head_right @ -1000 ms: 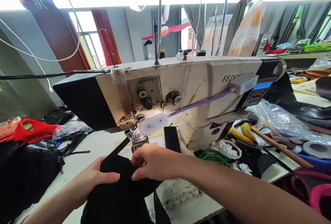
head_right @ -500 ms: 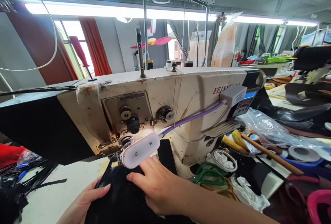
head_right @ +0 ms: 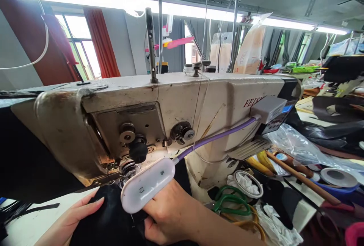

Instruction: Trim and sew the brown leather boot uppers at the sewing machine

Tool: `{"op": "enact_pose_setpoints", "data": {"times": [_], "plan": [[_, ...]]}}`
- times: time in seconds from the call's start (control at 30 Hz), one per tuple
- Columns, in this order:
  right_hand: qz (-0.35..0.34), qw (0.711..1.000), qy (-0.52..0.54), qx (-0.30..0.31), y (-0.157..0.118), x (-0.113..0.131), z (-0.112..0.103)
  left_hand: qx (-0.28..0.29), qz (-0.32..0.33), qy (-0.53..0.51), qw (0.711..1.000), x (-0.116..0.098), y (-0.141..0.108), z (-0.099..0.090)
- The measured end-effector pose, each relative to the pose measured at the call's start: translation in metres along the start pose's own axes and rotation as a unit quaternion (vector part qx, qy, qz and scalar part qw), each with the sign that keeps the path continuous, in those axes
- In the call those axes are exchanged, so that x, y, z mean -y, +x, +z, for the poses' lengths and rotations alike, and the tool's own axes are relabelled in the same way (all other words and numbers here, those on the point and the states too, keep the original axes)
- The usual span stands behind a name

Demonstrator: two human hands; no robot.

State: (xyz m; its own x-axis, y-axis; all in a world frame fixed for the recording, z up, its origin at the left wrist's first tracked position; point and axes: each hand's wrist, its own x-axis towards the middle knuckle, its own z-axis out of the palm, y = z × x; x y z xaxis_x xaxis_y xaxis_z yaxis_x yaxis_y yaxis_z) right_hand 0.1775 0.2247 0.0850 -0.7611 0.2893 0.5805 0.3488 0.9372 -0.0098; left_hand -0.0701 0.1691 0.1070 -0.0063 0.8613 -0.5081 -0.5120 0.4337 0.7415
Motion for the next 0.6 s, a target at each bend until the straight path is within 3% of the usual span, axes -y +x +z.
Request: {"op": "enact_pose_setpoints", "data": {"times": [0.2,0.6], "plan": [[0.013,1.0,-0.001,0.008,0.0,0.002,-0.001,-0.023,-0.012,0.017,1.0,-0.002,0.0,-0.001],[0.007,1.0,-0.001,0.01,0.003,0.001,-0.002,-0.016,-0.009,0.03,0.999,-0.004,0.01,-0.007]]}}
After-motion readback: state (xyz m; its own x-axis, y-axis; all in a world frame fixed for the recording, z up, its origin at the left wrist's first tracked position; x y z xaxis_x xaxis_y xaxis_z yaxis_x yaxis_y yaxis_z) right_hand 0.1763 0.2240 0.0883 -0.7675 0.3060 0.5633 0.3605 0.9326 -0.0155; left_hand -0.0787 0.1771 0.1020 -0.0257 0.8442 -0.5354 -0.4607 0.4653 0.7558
